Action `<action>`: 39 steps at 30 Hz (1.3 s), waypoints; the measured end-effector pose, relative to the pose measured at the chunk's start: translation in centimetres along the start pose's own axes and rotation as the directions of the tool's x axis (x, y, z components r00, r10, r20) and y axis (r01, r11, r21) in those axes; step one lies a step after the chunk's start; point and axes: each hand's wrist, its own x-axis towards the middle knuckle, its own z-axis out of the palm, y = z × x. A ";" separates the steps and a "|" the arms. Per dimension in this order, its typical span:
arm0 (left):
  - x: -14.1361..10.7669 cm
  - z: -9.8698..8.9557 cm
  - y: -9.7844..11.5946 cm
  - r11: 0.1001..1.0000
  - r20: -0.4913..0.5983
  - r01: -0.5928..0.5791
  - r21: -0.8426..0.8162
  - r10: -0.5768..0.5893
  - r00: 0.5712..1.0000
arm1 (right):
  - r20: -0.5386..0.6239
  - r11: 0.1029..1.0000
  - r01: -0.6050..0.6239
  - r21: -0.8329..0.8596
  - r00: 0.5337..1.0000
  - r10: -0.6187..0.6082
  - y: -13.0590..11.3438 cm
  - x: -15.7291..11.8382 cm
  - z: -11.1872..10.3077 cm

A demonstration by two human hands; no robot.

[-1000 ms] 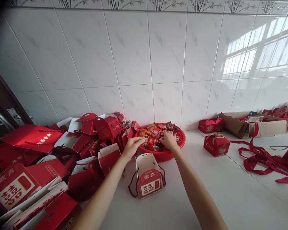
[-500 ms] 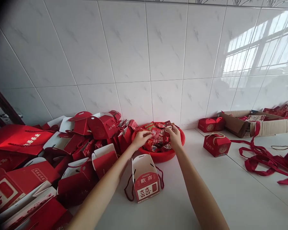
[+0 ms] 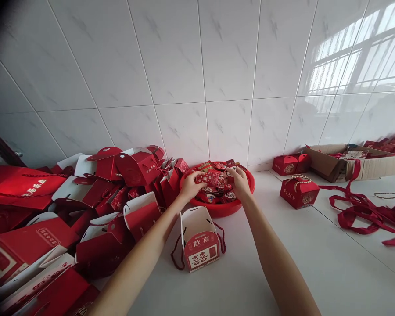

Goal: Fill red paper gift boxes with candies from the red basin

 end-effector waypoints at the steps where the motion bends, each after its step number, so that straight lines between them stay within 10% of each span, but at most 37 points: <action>1: -0.1 -0.1 0.0 1.000 -0.032 -0.004 -0.026 0.003 0.999 | 0.005 1.000 -0.010 -0.004 1.000 0.010 0.0 0.0 0.1; 16: 1.2 -0.1 -1.1 0.978 -0.279 -0.025 -0.209 -0.035 0.960 | -0.072 1.000 -0.015 -0.013 0.997 0.014 0.7 0.6 -0.2; 32: 1.0 1.1 0.5 0.950 0.027 -0.170 -0.261 0.183 0.983 | 0.263 0.992 -0.124 -0.004 0.957 0.120 0.0 -0.3 0.1; 39: 1.6 -0.9 0.9 0.969 -0.038 -0.056 -0.241 0.048 0.998 | -0.005 0.983 0.002 0.184 1.000 -0.001 0.9 0.9 -0.6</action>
